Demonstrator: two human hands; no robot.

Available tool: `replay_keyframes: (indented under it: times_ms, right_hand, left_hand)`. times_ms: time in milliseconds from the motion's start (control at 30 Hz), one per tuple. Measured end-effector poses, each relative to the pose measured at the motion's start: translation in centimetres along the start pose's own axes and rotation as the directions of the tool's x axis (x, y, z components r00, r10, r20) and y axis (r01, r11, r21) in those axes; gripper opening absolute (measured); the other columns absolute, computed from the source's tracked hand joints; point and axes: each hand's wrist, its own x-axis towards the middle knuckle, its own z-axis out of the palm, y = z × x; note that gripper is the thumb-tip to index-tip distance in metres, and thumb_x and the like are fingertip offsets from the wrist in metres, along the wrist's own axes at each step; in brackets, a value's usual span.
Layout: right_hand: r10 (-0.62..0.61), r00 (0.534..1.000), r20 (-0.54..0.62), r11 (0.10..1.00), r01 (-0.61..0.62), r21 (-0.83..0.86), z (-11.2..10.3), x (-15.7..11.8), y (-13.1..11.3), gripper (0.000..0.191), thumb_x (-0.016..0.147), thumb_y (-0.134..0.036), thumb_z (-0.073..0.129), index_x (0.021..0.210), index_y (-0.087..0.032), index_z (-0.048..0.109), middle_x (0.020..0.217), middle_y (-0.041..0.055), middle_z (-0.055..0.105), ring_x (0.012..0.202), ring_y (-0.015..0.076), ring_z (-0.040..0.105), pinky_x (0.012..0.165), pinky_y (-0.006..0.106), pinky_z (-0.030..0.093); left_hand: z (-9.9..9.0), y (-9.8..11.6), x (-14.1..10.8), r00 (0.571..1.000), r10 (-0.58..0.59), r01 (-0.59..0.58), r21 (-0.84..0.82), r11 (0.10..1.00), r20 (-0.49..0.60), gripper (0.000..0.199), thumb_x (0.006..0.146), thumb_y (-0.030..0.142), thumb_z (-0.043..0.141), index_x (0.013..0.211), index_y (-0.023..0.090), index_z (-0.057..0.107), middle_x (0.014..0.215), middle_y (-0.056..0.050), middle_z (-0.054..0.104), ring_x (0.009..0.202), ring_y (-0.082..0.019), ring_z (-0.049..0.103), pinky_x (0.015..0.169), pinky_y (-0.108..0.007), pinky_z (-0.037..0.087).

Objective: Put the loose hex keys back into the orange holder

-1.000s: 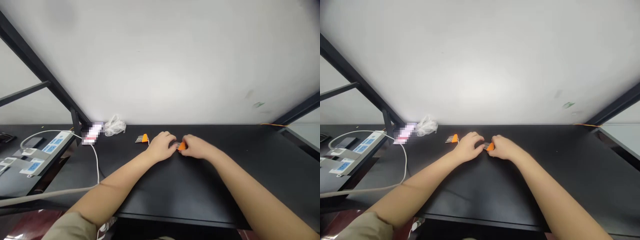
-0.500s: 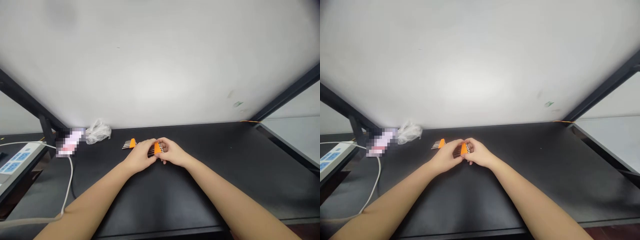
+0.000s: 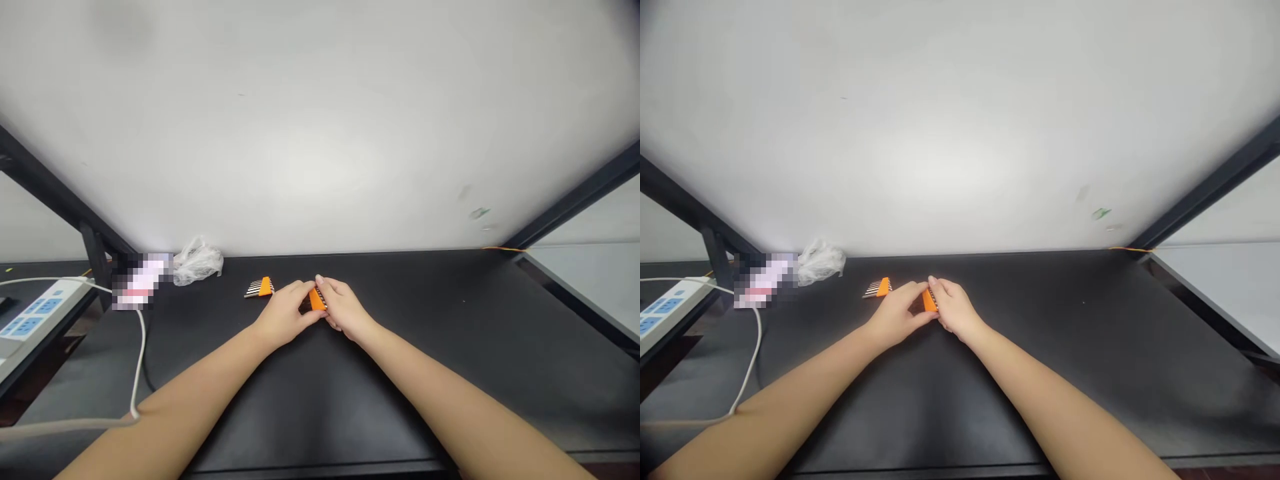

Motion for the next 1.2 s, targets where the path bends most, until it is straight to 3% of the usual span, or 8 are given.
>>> replay_keyframes:
  times_ms: [167, 367, 633, 700, 767, 867, 1000, 1200]
  right_hand:
    - [-0.003, 0.999, 0.036, 1.000, 0.002, 0.031, -0.3, -0.1, -0.1, 0.052, 0.089, -0.074, 0.054, 0.078, -0.023, 0.052, 0.047, -0.0073, 0.043, 0.030, 0.0080, 0.032, 0.026, 0.022, 0.021]
    - [-0.103, 0.994, 0.024, 0.995, 0.103, -0.015, -0.9, 0.2, -0.1, 0.051, 0.089, -0.067, 0.061, 0.068, -0.022, 0.049, 0.040, -0.0055, 0.046, 0.028, 0.0092, 0.037, 0.026, 0.021, 0.026]
    - [-0.032, 0.999, 0.014, 0.997, 0.031, 0.065, -3.0, 1.2, -0.7, 0.052, 0.086, -0.070, 0.062, 0.072, -0.022, 0.046, 0.046, -0.0078, 0.039, 0.031, 0.0060, 0.030, 0.027, 0.019, 0.023]
    - [0.028, 0.999, 0.026, 1.000, -0.028, 0.009, -4.3, 1.7, -0.7, 0.053, 0.086, -0.072, 0.060, 0.073, -0.023, 0.044, 0.048, -0.0082, 0.037, 0.034, 0.0054, 0.027, 0.029, 0.019, 0.021]
    - [0.068, 0.997, 0.026, 0.978, -0.062, -0.199, -5.8, 2.3, -0.7, 0.052, 0.090, -0.073, 0.052, 0.076, -0.023, 0.044, 0.050, -0.0076, 0.037, 0.035, 0.0066, 0.028, 0.031, 0.020, 0.021]
    - [0.070, 0.997, -0.025, 0.830, -0.072, -0.553, -7.5, 3.1, -0.5, 0.052, 0.095, -0.071, 0.043, 0.076, -0.023, 0.048, 0.048, -0.0051, 0.041, 0.036, 0.0099, 0.034, 0.036, 0.024, 0.025]
    - [-0.018, 0.999, -0.036, 0.706, -0.013, -0.708, -8.1, 3.7, -0.4, 0.053, 0.095, -0.062, 0.051, 0.062, -0.021, 0.049, 0.054, 0.0004, 0.052, 0.047, 0.0121, 0.043, 0.050, 0.027, 0.031]
    - [-0.204, 0.971, 0.128, 0.174, 0.164, -0.971, -8.2, 3.5, 0.3, 0.050, 0.103, -0.056, 0.040, 0.069, -0.021, 0.055, 0.064, 0.0033, 0.060, 0.056, 0.0160, 0.051, 0.057, 0.029, 0.028]
  left_hand:
    - [-0.1, 0.3, -0.1, 1.000, 0.000, 0.000, 0.012, 1.000, -0.008, 0.040, 0.090, 0.042, 0.069, 0.124, 0.023, 0.060, 0.087, -0.002, 0.063, 0.078, -0.017, 0.060, 0.074, -0.031, 0.049]
    - [-0.8, 0.9, -0.1, 0.999, -0.039, 0.038, 0.041, 0.998, 0.035, 0.026, 0.087, 0.044, 0.069, 0.094, 0.021, 0.059, 0.075, 0.002, 0.060, 0.065, -0.014, 0.056, 0.065, -0.027, 0.043]
    - [-1.1, 0.7, -0.2, 0.985, -0.165, 0.153, 0.180, 0.972, 0.056, 0.037, 0.079, 0.048, 0.070, 0.071, 0.020, 0.047, 0.066, 0.001, 0.058, 0.059, -0.014, 0.054, 0.058, -0.026, 0.034]
    - [-1.4, 0.6, -0.3, 0.980, -0.191, 0.174, 0.208, 0.962, 0.062, 0.037, 0.079, 0.048, 0.069, 0.069, 0.020, 0.047, 0.065, 0.000, 0.059, 0.061, -0.016, 0.056, 0.058, -0.026, 0.033]
    - [-1.8, 0.5, -0.2, 0.978, -0.201, 0.185, 0.222, 0.957, 0.051, 0.034, 0.081, 0.047, 0.068, 0.072, 0.020, 0.050, 0.067, 0.000, 0.061, 0.064, -0.017, 0.058, 0.060, -0.027, 0.034]
    - [-2.1, 0.3, 0.0, 0.977, -0.209, 0.194, 0.240, 0.951, 0.036, 0.032, 0.084, 0.049, 0.065, 0.076, 0.021, 0.053, 0.071, 0.000, 0.063, 0.068, -0.018, 0.060, 0.061, -0.027, 0.036]
    - [-1.9, 0.2, 0.2, 0.975, -0.217, 0.197, 0.266, 0.944, 0.049, 0.032, 0.084, 0.051, 0.064, 0.078, 0.021, 0.054, 0.074, -0.001, 0.066, 0.069, -0.018, 0.062, 0.062, -0.028, 0.036]
    - [-1.8, 0.2, 0.1, 0.974, -0.222, 0.199, 0.301, 0.933, 0.044, 0.034, 0.086, 0.053, 0.062, 0.078, 0.021, 0.053, 0.075, -0.001, 0.066, 0.068, -0.018, 0.061, 0.061, -0.028, 0.033]
